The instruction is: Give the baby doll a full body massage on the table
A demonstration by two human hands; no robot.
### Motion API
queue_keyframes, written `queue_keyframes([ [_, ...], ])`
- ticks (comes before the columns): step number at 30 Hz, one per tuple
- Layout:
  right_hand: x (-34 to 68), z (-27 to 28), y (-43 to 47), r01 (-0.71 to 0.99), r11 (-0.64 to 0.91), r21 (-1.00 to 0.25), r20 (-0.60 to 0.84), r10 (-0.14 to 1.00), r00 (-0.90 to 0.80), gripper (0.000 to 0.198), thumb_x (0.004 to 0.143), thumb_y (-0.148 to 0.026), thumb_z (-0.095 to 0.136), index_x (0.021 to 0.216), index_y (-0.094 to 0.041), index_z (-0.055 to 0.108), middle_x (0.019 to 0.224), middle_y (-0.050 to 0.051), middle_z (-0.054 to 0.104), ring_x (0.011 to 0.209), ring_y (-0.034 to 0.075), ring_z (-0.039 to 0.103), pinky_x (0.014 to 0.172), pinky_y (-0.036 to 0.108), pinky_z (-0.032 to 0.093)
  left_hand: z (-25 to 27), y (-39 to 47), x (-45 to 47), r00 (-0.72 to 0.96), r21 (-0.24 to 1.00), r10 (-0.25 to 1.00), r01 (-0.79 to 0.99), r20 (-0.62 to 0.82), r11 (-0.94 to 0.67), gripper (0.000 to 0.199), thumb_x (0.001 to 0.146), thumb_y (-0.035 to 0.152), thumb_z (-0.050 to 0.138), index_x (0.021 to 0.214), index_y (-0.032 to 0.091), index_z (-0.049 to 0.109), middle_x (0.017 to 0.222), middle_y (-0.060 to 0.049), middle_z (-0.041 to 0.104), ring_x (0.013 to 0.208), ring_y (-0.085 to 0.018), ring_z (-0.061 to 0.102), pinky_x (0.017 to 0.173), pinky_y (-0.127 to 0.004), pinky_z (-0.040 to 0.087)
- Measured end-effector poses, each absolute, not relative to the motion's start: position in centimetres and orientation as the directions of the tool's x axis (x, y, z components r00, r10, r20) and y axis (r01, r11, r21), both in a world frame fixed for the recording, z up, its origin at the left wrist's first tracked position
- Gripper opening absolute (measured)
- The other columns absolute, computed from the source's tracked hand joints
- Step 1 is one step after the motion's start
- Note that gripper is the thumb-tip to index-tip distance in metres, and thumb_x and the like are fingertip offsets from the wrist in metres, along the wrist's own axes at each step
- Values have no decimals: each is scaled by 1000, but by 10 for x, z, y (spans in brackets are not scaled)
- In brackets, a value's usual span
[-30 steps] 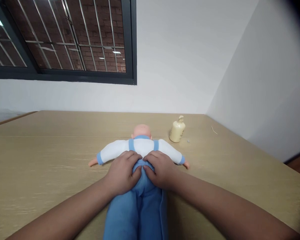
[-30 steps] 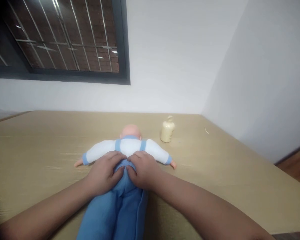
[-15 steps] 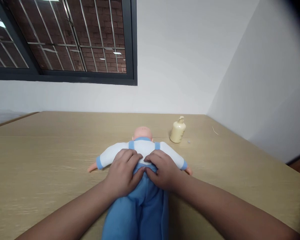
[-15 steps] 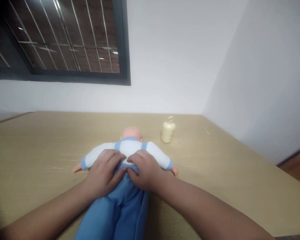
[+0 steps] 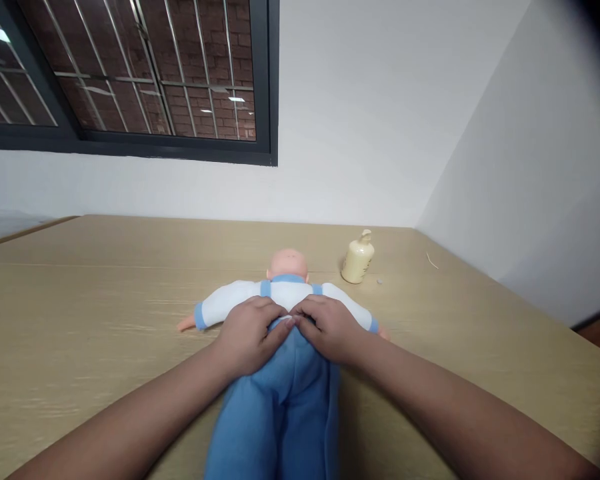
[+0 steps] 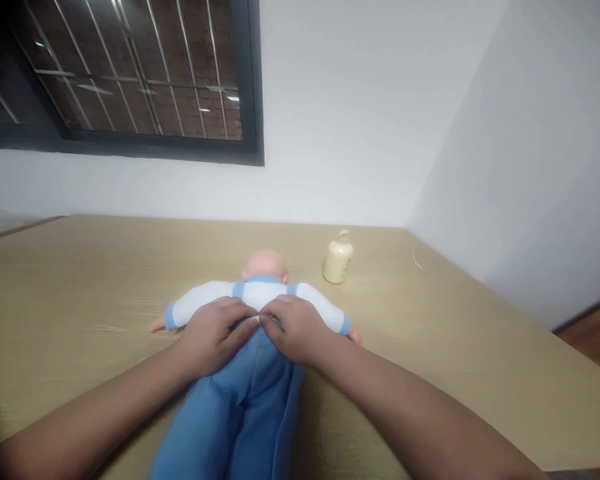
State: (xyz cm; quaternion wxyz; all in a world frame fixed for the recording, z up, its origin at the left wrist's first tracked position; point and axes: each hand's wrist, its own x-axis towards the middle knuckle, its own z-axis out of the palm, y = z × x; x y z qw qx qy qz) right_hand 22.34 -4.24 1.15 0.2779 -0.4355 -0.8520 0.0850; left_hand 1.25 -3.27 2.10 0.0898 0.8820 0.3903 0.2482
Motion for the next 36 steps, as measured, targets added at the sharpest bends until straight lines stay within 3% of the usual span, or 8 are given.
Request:
queue_keyframes([
  [3,223,9,-41,687,615,-388,450,776,-441,16,95,-32,54,96,-23,67,91,3,69,89,20,62,81,34,48,21,-32,11,571,352,716,626,401,-696,36,102,38,40,92,23,71,84,-4,67,85,-21,60,79,-38,46],
  [6,220,3,-43,692,649,-314,551,719,-424,20,90,-29,58,106,-20,65,100,8,67,96,24,59,88,40,48,18,-36,12,554,270,674,638,489,-721,29,99,39,46,107,22,68,98,-7,66,94,-25,59,85,-41,46],
  [11,218,-2,-46,713,676,-188,646,632,-428,40,89,-31,57,126,-15,59,114,14,63,104,30,55,97,50,43,12,-39,13,534,133,611,680,584,-721,37,95,36,53,124,16,61,120,-13,60,112,-30,53,98,-46,43],
  [15,220,-1,-43,712,670,-211,605,662,-443,40,90,-32,56,125,-15,60,115,13,63,107,29,56,98,47,44,11,-34,14,535,180,658,687,531,-704,36,94,36,52,123,17,62,118,-12,62,110,-30,55,95,-45,45],
  [21,224,4,-39,714,645,-273,482,734,-479,22,93,-32,55,107,-21,67,99,7,69,93,23,62,86,38,47,23,-31,16,548,283,746,699,378,-657,26,92,43,54,102,26,71,93,-4,69,92,-26,62,81,-41,47],
  [25,223,2,-39,706,641,-302,473,743,-473,19,96,-31,52,97,-22,68,92,4,69,88,20,62,81,34,46,27,-35,16,548,299,749,694,371,-656,30,95,46,49,95,25,71,89,-4,67,89,-25,62,79,-39,47],
  [32,219,-2,-46,713,672,-201,638,642,-425,36,91,-30,54,124,-16,61,115,13,64,106,29,56,97,47,44,17,-43,16,546,140,635,688,546,-712,39,93,37,52,125,15,61,119,-14,59,112,-32,52,99,-49,42],
  [36,219,-3,-47,737,652,-178,630,651,-424,44,92,-31,53,133,-15,57,125,14,62,115,30,54,104,49,41,15,-40,16,545,174,663,690,514,-703,43,92,36,52,129,14,58,124,-14,58,115,-31,52,101,-48,41],
])
